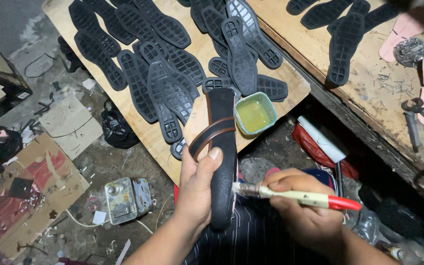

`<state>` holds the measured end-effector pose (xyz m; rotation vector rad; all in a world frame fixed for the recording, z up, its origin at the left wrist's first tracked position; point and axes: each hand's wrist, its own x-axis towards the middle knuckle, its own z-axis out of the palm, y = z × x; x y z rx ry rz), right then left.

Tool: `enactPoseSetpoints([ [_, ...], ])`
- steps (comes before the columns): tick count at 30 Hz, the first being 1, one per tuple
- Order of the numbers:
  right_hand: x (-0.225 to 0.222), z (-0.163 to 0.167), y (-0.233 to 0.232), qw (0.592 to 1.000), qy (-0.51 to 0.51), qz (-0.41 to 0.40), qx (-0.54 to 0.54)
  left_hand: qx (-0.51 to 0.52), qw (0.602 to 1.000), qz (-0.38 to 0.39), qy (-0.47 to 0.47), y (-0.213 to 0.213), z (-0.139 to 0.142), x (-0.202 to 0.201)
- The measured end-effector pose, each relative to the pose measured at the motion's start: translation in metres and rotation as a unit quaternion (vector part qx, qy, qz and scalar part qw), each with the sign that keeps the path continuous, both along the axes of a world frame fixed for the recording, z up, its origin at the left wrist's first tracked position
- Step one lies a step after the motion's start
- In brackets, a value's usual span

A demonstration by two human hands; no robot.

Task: The person holds a shoe upper in one hand and uses a brush to apply glue from a small container onto the edge of the shoe upper, rotating the shoe to coat different sections of the edge. Many rubber soles lie on the workbench around them.

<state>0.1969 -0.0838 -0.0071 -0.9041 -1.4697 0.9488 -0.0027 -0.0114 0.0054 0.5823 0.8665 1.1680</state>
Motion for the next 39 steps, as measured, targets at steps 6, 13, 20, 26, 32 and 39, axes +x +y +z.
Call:
enactPoseSetpoints([
  [6,0.001,-0.009,0.013,0.996,0.081,-0.025,-0.031,-0.004,0.999,-0.034,-0.016,-0.004,0.0,-0.001],
  [13,-0.003,-0.012,0.012,0.994,0.085,-0.063,0.026,0.036,0.996,-0.069,-0.043,-0.003,0.003,-0.005],
  [20,-0.006,-0.016,0.019,0.993,0.026,-0.115,0.002,0.056,0.995,-0.074,-0.043,-0.004,0.001,-0.003],
  [26,-0.005,-0.009,0.006,0.998,-0.002,-0.061,-0.001,0.014,0.999,-0.046,-0.01,0.001,-0.002,0.002],
  [32,-0.002,-0.003,0.001,0.997,-0.06,-0.041,0.007,-0.002,1.0,-0.009,-0.004,0.005,-0.001,0.007],
  [39,-0.007,0.006,-0.003,0.991,-0.113,-0.047,0.045,-0.024,1.0,0.008,0.006,0.009,0.004,0.008],
])
